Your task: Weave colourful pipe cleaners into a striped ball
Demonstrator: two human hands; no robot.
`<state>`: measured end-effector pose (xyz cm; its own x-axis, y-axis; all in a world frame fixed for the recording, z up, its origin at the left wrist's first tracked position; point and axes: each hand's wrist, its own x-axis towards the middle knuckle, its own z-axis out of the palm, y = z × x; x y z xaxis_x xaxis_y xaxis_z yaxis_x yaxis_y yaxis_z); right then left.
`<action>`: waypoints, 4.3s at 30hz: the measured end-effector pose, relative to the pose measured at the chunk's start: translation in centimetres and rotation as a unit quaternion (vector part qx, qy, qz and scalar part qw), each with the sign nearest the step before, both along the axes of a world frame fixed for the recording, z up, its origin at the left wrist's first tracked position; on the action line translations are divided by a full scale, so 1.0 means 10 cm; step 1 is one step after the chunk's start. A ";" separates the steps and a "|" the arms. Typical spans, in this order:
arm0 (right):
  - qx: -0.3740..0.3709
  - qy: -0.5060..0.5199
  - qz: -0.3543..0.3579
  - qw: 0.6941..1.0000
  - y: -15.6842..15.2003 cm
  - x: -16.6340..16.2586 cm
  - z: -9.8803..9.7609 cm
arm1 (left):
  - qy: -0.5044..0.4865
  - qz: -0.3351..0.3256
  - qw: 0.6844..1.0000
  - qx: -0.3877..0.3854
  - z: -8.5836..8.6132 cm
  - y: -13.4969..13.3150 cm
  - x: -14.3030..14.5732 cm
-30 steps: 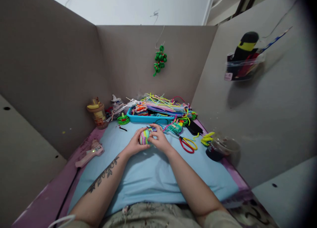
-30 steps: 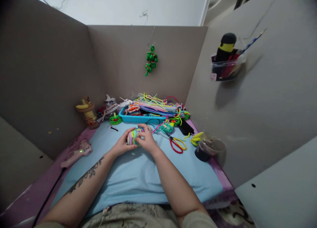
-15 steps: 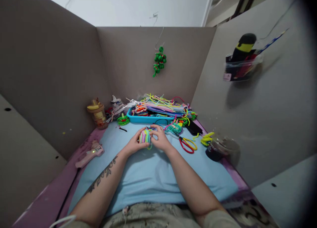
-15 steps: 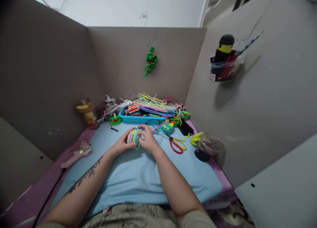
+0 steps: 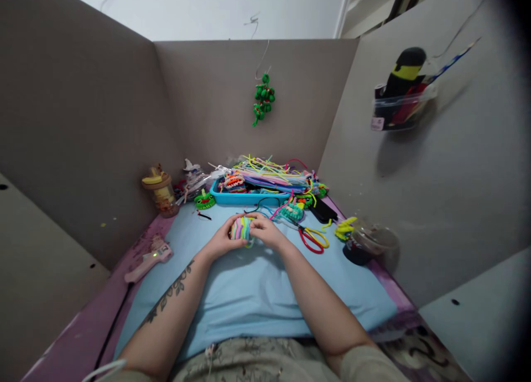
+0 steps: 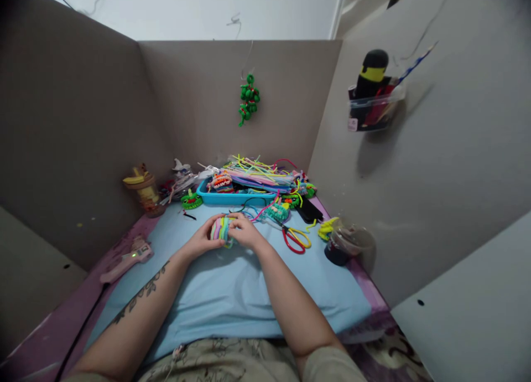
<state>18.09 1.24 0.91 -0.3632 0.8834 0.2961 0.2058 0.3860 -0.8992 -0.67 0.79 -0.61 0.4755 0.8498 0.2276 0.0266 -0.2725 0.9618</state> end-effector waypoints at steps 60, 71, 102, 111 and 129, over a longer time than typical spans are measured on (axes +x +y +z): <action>0.019 0.013 -0.005 1.000 -0.02 0.02 0.02 | 0.051 0.028 0.998 0.027 0.06 0.00 -0.03; 0.037 0.031 0.006 0.999 -0.02 0.02 0.03 | 0.019 0.001 1.000 -0.001 0.10 -0.04 0.00; 0.041 0.057 0.046 0.996 -0.03 -0.04 0.00 | -0.066 -0.030 0.995 -0.069 0.02 -0.02 -0.02; 0.025 0.067 0.078 0.994 0.00 0.00 -0.01 | -0.064 -0.023 0.996 -0.065 0.02 0.00 -0.02; 0.099 0.065 -0.148 0.982 -0.11 -0.20 0.01 | -0.050 0.161 0.982 0.086 -0.03 0.04 0.08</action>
<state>16.14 0.10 1.03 -0.0466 0.8651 0.4995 0.2235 0.4964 -0.8388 0.14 1.18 -0.95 0.1560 0.8970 0.4135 0.0462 -0.4248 0.9041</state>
